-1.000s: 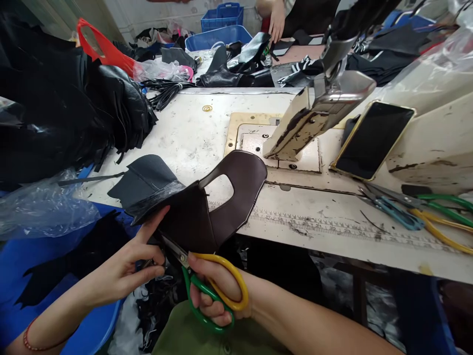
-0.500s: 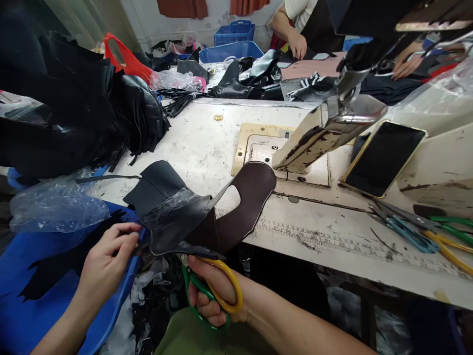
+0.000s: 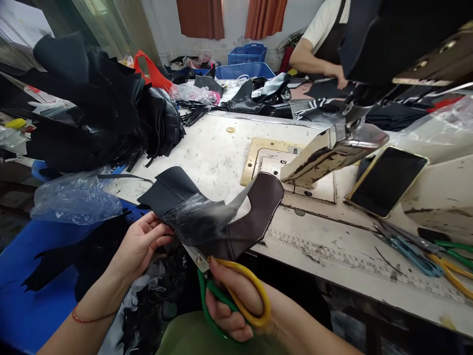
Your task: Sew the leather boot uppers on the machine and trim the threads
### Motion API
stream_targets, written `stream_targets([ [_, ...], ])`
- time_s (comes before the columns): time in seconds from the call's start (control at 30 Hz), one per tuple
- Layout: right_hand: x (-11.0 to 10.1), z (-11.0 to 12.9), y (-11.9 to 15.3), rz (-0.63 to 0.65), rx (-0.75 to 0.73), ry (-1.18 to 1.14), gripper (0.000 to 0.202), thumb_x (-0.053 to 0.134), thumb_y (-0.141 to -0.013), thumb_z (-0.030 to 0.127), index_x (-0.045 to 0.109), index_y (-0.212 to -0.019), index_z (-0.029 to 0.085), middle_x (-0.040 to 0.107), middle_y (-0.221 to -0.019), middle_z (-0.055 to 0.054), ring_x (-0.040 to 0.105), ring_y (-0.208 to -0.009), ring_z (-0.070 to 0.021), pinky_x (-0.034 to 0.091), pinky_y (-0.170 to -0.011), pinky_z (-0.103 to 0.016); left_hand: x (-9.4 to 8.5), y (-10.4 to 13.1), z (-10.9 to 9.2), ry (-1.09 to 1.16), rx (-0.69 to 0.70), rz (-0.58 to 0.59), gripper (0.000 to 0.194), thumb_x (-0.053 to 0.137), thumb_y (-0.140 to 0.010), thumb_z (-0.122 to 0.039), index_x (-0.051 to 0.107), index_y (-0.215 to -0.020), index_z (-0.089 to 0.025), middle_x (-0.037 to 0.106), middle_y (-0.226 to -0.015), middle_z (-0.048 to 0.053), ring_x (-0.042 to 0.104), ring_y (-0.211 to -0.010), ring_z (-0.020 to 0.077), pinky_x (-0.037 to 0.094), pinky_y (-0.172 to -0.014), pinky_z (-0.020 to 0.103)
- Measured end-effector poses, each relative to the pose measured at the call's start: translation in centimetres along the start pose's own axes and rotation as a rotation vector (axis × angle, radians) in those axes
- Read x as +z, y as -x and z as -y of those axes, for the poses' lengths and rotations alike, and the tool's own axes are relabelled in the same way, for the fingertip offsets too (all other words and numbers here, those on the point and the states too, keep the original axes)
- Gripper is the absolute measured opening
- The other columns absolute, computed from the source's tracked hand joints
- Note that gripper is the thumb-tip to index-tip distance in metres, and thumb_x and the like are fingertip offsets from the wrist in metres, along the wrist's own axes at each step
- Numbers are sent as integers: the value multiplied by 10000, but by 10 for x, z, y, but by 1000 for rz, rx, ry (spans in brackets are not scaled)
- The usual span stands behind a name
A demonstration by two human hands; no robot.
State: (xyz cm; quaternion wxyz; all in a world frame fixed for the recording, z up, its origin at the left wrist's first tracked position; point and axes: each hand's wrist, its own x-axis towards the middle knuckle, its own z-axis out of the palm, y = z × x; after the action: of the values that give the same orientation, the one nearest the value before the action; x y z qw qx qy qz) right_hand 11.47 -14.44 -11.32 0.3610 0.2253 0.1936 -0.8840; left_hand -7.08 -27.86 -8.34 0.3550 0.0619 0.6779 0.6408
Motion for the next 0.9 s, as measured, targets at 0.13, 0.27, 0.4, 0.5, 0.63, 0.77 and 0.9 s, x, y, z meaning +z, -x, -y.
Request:
stream_targets([
  [0.13, 2, 0, 8, -24, -27, 1, 795, 103, -1019, 608, 575, -584, 140, 343, -428, 52, 237, -283, -51, 237, -246, -153, 11, -12, -13, -25, 28, 41, 367, 867, -612, -272, 699, -904, -124, 711, -791, 29, 611, -656, 110, 491, -563, 183],
  [0.27, 13, -1, 45, -228, -247, 428, 655, 295, -962, 679, 598, -702, 161, 416, -496, 47, 298, -320, -56, 282, -313, -183, 22, -19, -38, 27, 36, 64, 392, 893, -577, -263, 712, -887, -106, 707, -771, 40, 622, -673, 117, 500, -570, 174],
  [0.4, 16, 3, 94, -869, -601, 1200, 296, 673, -802, 476, 618, -802, 185, 629, -812, -44, 574, -635, -156, 433, -525, -232, 42, -7, -38, 199, 11, 17, 528, 918, -526, -338, 667, -958, -165, 693, -910, 19, 651, -780, 113, 553, -668, 191],
  [0.5, 8, 5, 109, -1256, -724, 1575, 71, 596, -761, 241, 593, -816, 195, 631, -858, -81, 616, -767, -229, 476, -643, -296, 65, 8, -14, 309, -58, -29, 604, 943, -480, -373, 654, -973, -179, 668, -935, 11, 641, -764, 95, 566, -680, 196],
  [0.63, -1, -1, 104, -1302, -561, 1752, 191, 562, -644, 160, 564, -834, 185, 613, -886, -91, 614, -774, -262, 480, -653, -350, 89, 25, 8, 455, -105, -196, 741, 993, -319, -366, 685, -972, -198, 656, -1054, 29, 635, -893, 135, 585, -705, 191],
  [0.77, 0, -5, 97, -1296, -502, 1714, 197, 550, -653, 157, 549, -848, 185, 600, -913, -90, 604, -811, -264, 473, -685, -360, 98, 30, 12, 511, -85, -218, 747, 997, -294, -356, 707, -969, -223, 663, -1048, 24, 636, -910, 141, 582, -719, 180],
  [0.9, 3, -7, 93, -1304, -567, 1712, 223, 556, -638, 158, 540, -859, 184, 586, -928, -89, 594, -811, -268, 456, -668, -361, 98, 30, 25, 517, 0, -160, 642, 976, -418, -377, 707, -987, -247, 676, -1000, 14, 660, -871, 131, 575, -737, 181],
])
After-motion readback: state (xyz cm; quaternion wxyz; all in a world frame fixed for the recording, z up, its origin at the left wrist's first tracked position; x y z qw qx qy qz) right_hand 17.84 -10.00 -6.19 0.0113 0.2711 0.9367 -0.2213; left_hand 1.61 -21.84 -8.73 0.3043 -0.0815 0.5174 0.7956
